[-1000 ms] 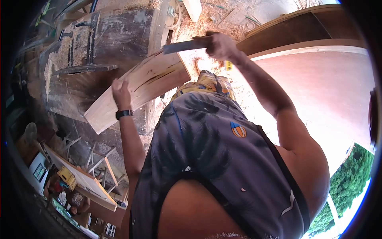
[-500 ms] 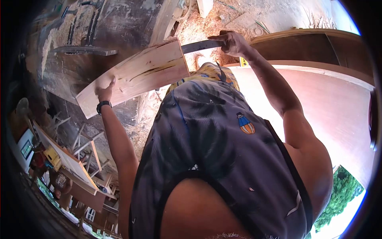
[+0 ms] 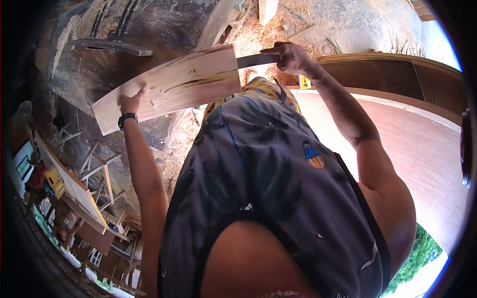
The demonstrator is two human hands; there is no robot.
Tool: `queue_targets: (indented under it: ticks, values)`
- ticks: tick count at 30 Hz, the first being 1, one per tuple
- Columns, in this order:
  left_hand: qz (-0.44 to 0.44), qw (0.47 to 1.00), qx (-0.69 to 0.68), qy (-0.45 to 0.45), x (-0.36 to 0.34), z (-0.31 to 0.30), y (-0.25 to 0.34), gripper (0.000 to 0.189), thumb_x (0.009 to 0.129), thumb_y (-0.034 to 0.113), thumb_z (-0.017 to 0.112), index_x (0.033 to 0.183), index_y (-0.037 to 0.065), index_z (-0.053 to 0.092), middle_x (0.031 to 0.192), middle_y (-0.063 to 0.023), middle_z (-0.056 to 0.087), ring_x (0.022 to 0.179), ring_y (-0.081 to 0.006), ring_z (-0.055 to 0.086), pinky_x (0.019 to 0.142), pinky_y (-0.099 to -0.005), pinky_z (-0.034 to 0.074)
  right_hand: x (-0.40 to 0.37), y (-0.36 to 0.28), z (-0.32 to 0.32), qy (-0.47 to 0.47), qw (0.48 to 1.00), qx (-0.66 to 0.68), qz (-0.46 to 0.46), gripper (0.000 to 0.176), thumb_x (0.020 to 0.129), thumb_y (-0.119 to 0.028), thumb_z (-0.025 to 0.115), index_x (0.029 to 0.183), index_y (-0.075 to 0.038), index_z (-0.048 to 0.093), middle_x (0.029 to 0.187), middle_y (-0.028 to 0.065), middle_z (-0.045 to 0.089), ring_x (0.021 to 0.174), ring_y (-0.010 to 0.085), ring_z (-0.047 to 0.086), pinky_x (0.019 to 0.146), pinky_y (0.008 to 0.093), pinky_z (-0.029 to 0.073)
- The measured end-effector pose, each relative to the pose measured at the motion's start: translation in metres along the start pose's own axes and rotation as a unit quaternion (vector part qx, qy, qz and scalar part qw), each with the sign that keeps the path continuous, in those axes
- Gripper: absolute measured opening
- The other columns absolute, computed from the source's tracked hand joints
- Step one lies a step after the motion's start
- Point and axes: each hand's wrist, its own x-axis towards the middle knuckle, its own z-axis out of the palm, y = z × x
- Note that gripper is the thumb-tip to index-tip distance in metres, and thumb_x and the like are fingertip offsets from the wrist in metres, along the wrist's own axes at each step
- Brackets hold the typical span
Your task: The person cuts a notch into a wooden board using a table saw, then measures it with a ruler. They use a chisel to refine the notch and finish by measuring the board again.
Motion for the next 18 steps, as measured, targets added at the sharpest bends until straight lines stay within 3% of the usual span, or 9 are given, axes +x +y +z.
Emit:
queue_targets:
  ticks: [4,5,7,11,13,16,18]
  values:
    - [0.022,0.999,-0.023,-0.015,-0.004,-0.003,0.0,0.145,0.057,0.08,0.08,0.145,-0.023,0.026,0.147,-0.0386,0.041,0.14,-0.042,0.043,0.117,-0.0412,0.033,0.013,-0.014,0.049,0.022,0.992,0.106,-0.069,0.054,0.074,0.001,0.06,0.122,-0.02,0.071,0.092,0.008,0.071,0.077,0.03,0.067,0.069,0.0425,0.055]
    - [0.02,0.999,-0.022,-0.015,-0.003,-0.003,0.0,0.145,0.057,0.08,0.08,0.145,-0.023,0.026,0.147,-0.0386,0.041,0.14,-0.042,0.043,0.117,-0.0412,0.033,0.016,-0.015,0.061,0.012,0.992,0.117,-0.032,0.054,0.077,-0.003,0.055,0.125,-0.023,0.07,0.099,0.0108,0.07,0.086,0.0351,0.069,0.076,0.0431,0.057]
    - [-0.014,1.0,0.018,-0.001,0.001,0.002,-0.002,0.146,0.057,0.08,0.08,0.145,-0.023,0.025,0.147,-0.0391,0.041,0.141,-0.0417,0.042,0.118,-0.0412,0.032,0.016,-0.036,0.043,-0.008,0.996,0.094,0.003,0.051,0.078,-0.003,0.053,0.124,-0.017,0.07,0.102,0.0119,0.071,0.09,0.0362,0.068,0.08,0.045,0.057]
    - [-0.01,0.999,0.031,0.007,0.009,0.007,-0.008,0.146,0.057,0.081,0.079,0.145,-0.023,0.025,0.147,-0.0398,0.04,0.142,-0.0425,0.04,0.118,-0.0405,0.031,0.015,-0.026,0.049,0.03,0.992,0.111,-0.045,0.051,0.076,-0.003,0.054,0.123,-0.014,0.069,0.106,0.0116,0.071,0.097,0.0358,0.068,0.084,0.0449,0.057]
    - [-0.012,1.0,0.023,-0.01,0.01,0.004,-0.008,0.146,0.058,0.081,0.079,0.145,-0.023,0.024,0.147,-0.0405,0.039,0.142,-0.0436,0.039,0.119,-0.04,0.03,0.018,-0.04,0.036,-0.03,0.995,0.092,0.003,0.055,0.073,-0.004,0.055,0.125,-0.016,0.068,0.113,0.0108,0.071,0.103,0.0352,0.067,0.088,0.0444,0.057]
    - [-0.017,0.999,0.046,0.023,0.008,0.007,-0.006,0.145,0.058,0.079,0.08,0.144,-0.024,0.025,0.147,-0.0407,0.039,0.142,-0.0441,0.039,0.119,-0.0398,0.03,0.02,-0.037,0.044,0.004,0.997,0.072,-0.027,0.055,0.074,-0.004,0.061,0.127,-0.016,0.066,0.112,0.0107,0.072,0.097,0.0334,0.071,0.082,0.0427,0.059]
    - [-0.016,0.999,0.026,0.009,0.004,0.002,-0.003,0.144,0.058,0.078,0.081,0.144,-0.024,0.025,0.147,-0.0407,0.038,0.142,-0.0441,0.039,0.119,-0.0399,0.03,0.021,-0.036,0.046,-0.013,0.996,0.082,-0.022,0.057,0.072,-0.005,0.059,0.127,-0.017,0.066,0.112,0.0108,0.071,0.099,0.034,0.069,0.085,0.0438,0.058]
